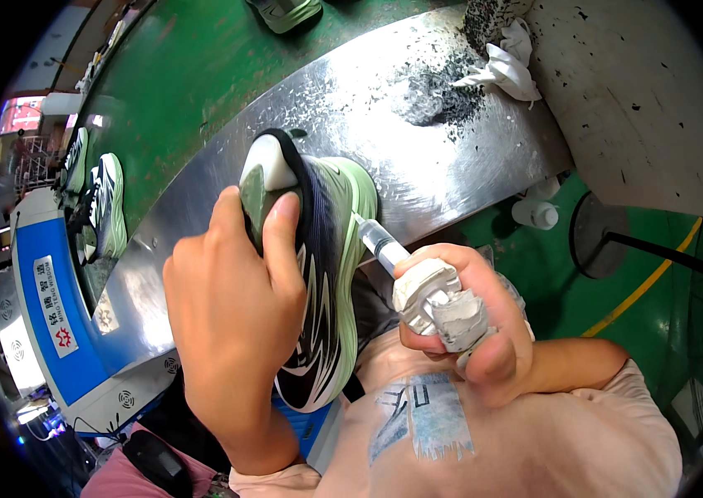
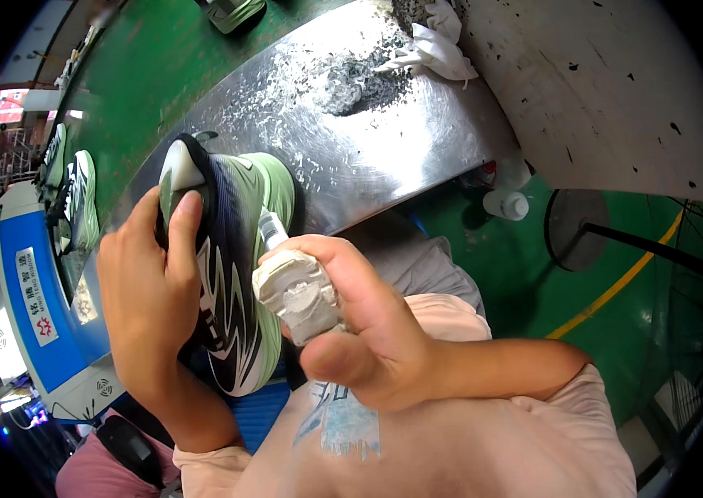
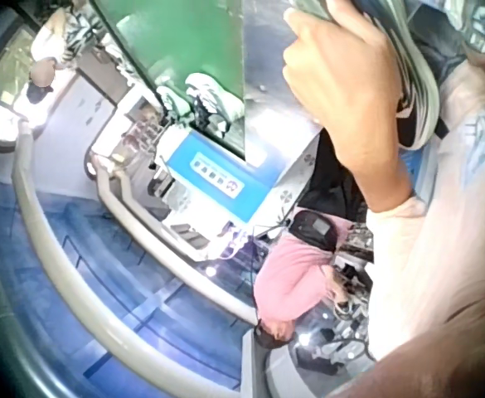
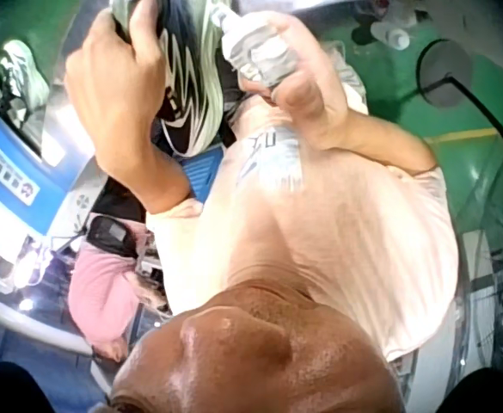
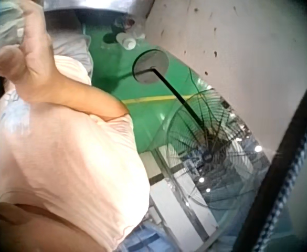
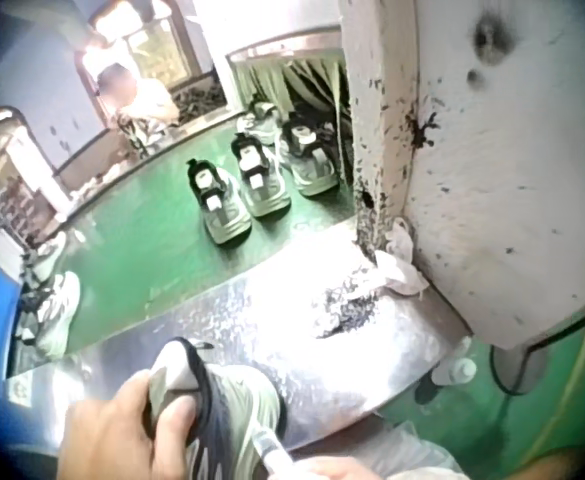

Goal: The person applies glue to the seam between the upper and the sole of athletic shoes using a syringe and then places the finished shoes onto a conveyor belt.

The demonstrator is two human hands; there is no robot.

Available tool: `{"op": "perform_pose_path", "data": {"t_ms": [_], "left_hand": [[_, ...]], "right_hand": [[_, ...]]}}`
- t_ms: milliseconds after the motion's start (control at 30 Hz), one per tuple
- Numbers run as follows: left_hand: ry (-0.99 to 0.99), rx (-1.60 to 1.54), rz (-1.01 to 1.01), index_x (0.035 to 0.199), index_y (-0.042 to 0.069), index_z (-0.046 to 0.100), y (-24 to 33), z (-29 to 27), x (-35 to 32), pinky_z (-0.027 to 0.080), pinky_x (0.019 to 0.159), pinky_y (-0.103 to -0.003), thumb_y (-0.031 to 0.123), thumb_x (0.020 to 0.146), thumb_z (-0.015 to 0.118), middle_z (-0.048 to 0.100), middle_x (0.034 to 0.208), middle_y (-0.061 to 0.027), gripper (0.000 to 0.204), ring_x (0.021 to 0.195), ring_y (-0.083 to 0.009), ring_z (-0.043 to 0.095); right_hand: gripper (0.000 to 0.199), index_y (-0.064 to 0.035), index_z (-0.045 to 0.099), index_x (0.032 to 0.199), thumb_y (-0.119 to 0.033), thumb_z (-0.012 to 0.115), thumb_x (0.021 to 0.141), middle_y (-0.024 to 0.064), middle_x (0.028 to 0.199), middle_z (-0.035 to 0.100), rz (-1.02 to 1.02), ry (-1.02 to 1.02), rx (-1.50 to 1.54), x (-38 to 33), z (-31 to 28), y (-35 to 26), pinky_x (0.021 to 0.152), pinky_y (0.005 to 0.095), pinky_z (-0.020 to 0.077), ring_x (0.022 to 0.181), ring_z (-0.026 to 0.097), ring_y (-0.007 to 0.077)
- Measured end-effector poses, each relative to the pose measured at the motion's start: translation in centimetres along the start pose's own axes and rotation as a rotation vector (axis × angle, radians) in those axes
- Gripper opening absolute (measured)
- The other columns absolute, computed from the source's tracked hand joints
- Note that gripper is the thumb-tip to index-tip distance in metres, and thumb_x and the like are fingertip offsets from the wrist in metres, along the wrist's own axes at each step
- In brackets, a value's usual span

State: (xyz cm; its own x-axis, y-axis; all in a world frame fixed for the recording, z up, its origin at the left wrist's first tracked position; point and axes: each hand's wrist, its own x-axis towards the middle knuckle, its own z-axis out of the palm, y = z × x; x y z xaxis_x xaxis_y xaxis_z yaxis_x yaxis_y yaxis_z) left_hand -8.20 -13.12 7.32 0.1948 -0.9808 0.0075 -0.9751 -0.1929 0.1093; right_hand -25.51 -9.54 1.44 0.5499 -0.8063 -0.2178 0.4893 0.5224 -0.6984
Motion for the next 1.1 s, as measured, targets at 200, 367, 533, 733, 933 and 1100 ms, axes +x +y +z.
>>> {"op": "perform_pose_path", "data": {"t_ms": [200,367,533,733,933,1100], "left_hand": [[0.12,-0.029,0.076,0.066,-0.003,0.055,-1.2,0.2,-0.1,0.044,0.054,-0.047,0.027,0.09,0.056,0.054,0.055,-0.0249,0.039,0.056,-0.044,0.056],[0.136,-0.071,0.073,0.089,-0.004,0.061,-3.1,0.6,-0.7,0.046,0.062,-0.046,0.028,0.089,0.058,0.057,0.064,-0.024,0.032,0.064,-0.0405,0.059],[0.211,-0.375,0.245,0.119,0.009,0.062,-4.7,1.5,-3.8,0.039,0.096,-0.047,0.027,0.081,0.068,0.053,0.122,-0.0254,0.043,0.115,-0.0397,0.049],[0.186,-0.29,0.66,0.1,0.008,0.06,-12.9,0.9,-4.1,0.032,0.104,-0.057,0.017,0.075,0.069,0.049,0.129,-0.0203,0.028,0.129,-0.0412,0.039],[0.586,-0.194,0.554,0.095,0.008,0.051,-16.4,4.0,-9.6,0.054,0.08,-0.039,0.005,0.081,0.059,0.067,0.098,-0.0147,0.016,0.092,-0.0314,0.067],[0.648,-0.159,0.366,0.101,0.013,0.046,-15.8,6.0,-12.9,0.049,0.092,-0.037,0.013,0.089,0.053,0.068,0.102,-0.0097,0.013,0.098,-0.0271,0.066]], "right_hand": [[0.079,0.0022,0.027,0.135,-0.048,0.064,0.086,0.006,0.113,0.049,-0.17,-0.185,-0.081,-1.7,0.8,2.7,0.084,0.0248,0.0408,0.1,0.047,0.0105],[0.081,-0.0025,0.034,0.13,-0.062,0.059,0.081,0.0036,0.099,0.05,-0.052,-0.097,-0.066,-1.9,1.3,2.9,0.068,0.0223,0.0377,0.082,0.045,0.0081],[0.062,-0.0126,0.048,0.116,-0.067,0.032,0.09,-0.0038,0.062,0.027,0.084,0.174,0.301,2.3,-0.6,0.8,0.042,0.0225,0.0177,0.051,0.02,0.009],[0.062,-0.0111,0.052,0.113,-0.066,0.034,0.09,-0.0064,0.064,0.029,0.444,-0.226,0.319,11.8,1.1,-0.4,0.043,0.0189,0.0186,0.054,0.022,0.0058],[0.074,-0.0082,0.048,0.113,-0.074,0.027,0.087,-0.005,0.057,0.028,0.758,-0.294,-0.147,15.5,9.9,-0.4,0.039,0.0207,0.016,0.045,0.019,0.006],[0.087,-0.0012,0.044,0.107,-0.08,0.019,0.081,-0.0038,0.05,0.031,0.668,-0.482,-0.578,14.8,13.7,-0.6,0.036,0.0204,0.0202,0.039,0.025,0.0058]]}}
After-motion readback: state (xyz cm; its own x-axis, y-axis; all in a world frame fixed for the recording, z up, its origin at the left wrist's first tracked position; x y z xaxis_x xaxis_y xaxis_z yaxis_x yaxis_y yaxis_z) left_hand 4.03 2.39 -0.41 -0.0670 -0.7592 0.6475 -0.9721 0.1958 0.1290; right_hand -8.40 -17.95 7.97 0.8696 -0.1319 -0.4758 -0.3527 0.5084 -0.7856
